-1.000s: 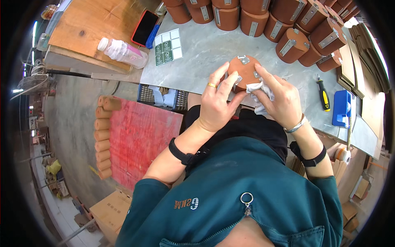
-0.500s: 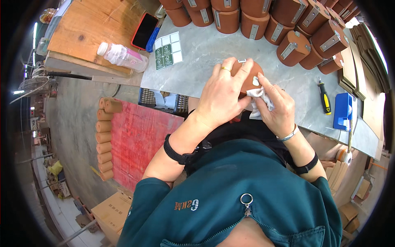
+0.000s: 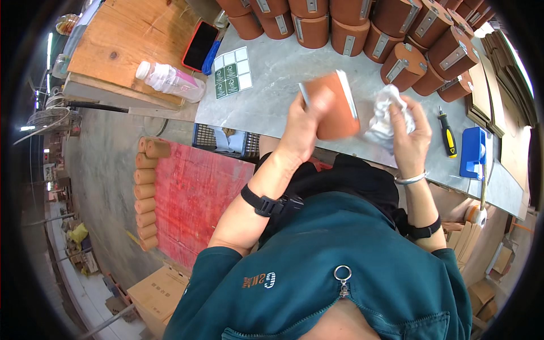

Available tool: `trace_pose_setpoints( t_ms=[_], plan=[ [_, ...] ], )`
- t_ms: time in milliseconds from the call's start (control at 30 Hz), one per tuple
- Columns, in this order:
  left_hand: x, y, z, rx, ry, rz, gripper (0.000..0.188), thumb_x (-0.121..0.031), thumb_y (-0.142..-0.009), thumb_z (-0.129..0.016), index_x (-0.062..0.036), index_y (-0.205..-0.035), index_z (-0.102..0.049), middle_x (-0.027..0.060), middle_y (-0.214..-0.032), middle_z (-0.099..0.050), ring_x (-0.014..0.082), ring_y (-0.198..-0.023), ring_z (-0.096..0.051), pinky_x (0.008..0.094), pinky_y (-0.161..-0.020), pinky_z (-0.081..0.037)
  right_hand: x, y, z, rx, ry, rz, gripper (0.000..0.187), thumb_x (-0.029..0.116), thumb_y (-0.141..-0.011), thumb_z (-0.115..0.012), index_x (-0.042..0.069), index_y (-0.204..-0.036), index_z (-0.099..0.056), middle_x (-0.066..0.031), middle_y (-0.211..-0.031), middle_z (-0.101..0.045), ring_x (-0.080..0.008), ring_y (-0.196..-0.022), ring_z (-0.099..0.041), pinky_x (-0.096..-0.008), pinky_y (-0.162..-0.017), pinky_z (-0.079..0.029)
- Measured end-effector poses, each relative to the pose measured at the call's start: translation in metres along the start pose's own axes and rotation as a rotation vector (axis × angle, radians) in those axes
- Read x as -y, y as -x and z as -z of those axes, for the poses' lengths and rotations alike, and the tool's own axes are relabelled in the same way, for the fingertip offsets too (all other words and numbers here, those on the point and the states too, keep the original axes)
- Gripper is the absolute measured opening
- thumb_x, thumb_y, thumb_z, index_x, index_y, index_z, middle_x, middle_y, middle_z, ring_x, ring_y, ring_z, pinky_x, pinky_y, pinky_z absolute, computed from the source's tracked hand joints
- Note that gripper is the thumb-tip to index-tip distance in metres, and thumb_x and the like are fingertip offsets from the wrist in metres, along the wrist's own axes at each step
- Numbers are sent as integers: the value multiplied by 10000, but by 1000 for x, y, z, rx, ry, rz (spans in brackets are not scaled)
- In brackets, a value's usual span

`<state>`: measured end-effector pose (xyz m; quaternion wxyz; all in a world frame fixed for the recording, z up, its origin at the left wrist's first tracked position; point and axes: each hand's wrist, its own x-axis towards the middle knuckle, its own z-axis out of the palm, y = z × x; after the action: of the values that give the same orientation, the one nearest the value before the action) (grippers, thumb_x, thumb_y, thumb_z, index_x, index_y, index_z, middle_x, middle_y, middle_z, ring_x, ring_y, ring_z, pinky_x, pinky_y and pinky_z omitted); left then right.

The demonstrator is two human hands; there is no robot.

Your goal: Assembling, labeling, and wrapping wooden cylinder products in a workshop.

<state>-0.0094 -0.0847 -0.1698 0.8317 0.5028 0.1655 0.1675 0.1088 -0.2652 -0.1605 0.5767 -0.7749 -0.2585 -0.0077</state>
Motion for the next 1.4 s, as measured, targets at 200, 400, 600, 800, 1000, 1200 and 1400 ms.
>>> trace_pose_setpoints(
  t_ms=[200, 400, 600, 800, 1000, 1200, 1400],
  plan=[
    [-12, -2, -7, -97, 712, 342, 666, -671, -955, -537, -173, -1394, -497, 70, -1359, -566, 244, -1239, -576, 466, -1055, -501, 57, -36, -30, -117, -109, 434, 238, -13, -879, -686, 6, -1116, -678, -87, -1019, -680, -191, -915, -649, -305, -852, -509],
    [-5, 5, 7, 97, 1015, 265, 668, -682, -993, -401, -128, -1319, -581, 96, -1282, -641, 272, -1215, -613, 425, -1032, -515, 76, -12, -75, 296, 78, 927, 379, -9, -678, -701, -10, -1057, -704, -148, -1149, -688, -337, -1142, -638, -454, -997, -511],
    [-28, 17, 14, 62, 1130, 240, 732, -685, -960, -506, -73, -1360, -530, 200, -1274, -593, 411, -1213, -559, 572, -1012, -523, 37, 30, -45, 434, -109, 885, 406, -106, -644, -652, -17, -1036, -707, -144, -1130, -701, -340, -1063, -645, -422, -931, -526],
    [-37, 14, 35, 122, 848, 232, 801, -720, -916, -554, -100, -1419, -483, 174, -1286, -592, 432, -1179, -591, 565, -955, -562, -2, 18, 10, 318, 245, 508, 487, -114, -684, -658, 30, -1147, -694, -146, -1126, -685, -350, -1012, -618, -418, -879, -503],
    [-44, 18, 22, 122, 741, 168, 748, -662, -962, -530, -114, -1465, -449, 157, -1334, -582, 432, -1203, -587, 576, -968, -548, -21, 23, 32, 447, 618, 587, 378, 82, -816, -750, 79, -1190, -700, -143, -1233, -643, -369, -1133, -568, -443, -956, -453],
    [-36, 19, 14, 31, 505, 162, 681, -643, -989, -502, -152, -1459, -460, 106, -1335, -595, 329, -1226, -600, 534, -966, -543, 16, 3, 8, 314, 226, 430, 191, 19, -784, -770, 51, -972, -750, -136, -1064, -690, -342, -905, -623, -419, -815, -504],
    [-34, 29, -10, 36, 412, 171, 657, -638, -999, -483, -163, -1452, -461, 88, -1338, -594, 265, -1225, -600, 490, -994, -536, 71, -18, -52, 248, 22, 706, 227, 90, -760, -816, 69, -978, -756, -126, -1015, -680, -318, -910, -629, -404, -807, -516]
  ],
)
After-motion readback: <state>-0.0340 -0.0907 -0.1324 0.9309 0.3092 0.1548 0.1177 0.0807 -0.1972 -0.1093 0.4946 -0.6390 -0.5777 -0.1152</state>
